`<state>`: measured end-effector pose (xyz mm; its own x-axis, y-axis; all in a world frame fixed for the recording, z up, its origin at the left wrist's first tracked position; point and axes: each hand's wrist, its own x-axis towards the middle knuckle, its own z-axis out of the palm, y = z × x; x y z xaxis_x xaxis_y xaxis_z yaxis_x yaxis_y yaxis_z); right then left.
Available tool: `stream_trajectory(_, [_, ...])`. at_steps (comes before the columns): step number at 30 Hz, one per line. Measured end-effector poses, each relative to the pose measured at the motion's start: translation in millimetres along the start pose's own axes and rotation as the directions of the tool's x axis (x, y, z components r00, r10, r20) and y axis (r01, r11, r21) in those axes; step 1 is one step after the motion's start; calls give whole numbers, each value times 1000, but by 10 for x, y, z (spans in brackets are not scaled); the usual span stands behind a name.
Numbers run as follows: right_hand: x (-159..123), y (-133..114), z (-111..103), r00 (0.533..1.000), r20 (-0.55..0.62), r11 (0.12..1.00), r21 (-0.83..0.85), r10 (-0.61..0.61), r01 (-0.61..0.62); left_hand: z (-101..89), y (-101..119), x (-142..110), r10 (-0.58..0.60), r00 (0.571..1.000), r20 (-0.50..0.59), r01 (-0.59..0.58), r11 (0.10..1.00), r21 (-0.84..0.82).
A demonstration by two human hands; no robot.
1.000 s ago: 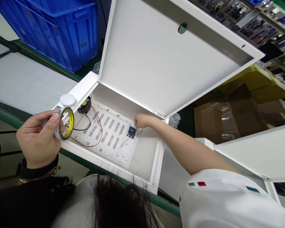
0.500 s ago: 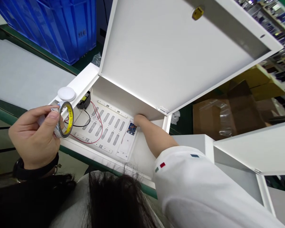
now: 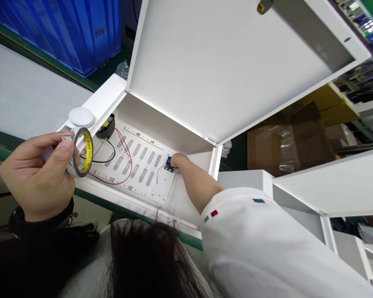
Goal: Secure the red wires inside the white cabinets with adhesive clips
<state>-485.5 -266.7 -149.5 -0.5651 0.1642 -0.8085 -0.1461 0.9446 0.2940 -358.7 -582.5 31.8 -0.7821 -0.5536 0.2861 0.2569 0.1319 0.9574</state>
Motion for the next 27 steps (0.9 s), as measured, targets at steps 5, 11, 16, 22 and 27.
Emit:
stream_trajectory(5, [-4,-1,42,994,42,995,-39,97,-95,-38,-7,2,5,999,41,-4,1000,-10])
stream_trajectory(11, [10,-19,101,992,27,990,-72,121,-119,-25,5,-3,16,999,46,-17,1000,6])
stream_trajectory(16, [39,-29,119,990,56,987,-104,128,-121,12,53,-4,32,999,-4,-32,999,33])
stream_trajectory(22, [158,12,111,985,125,985,-138,117,-100,-26,95,-23,-30,998,60,22,993,119])
stream_trajectory(27, [250,29,105,976,187,985,-150,115,-87,-32,97,-28,-18,998,57,9,989,145])
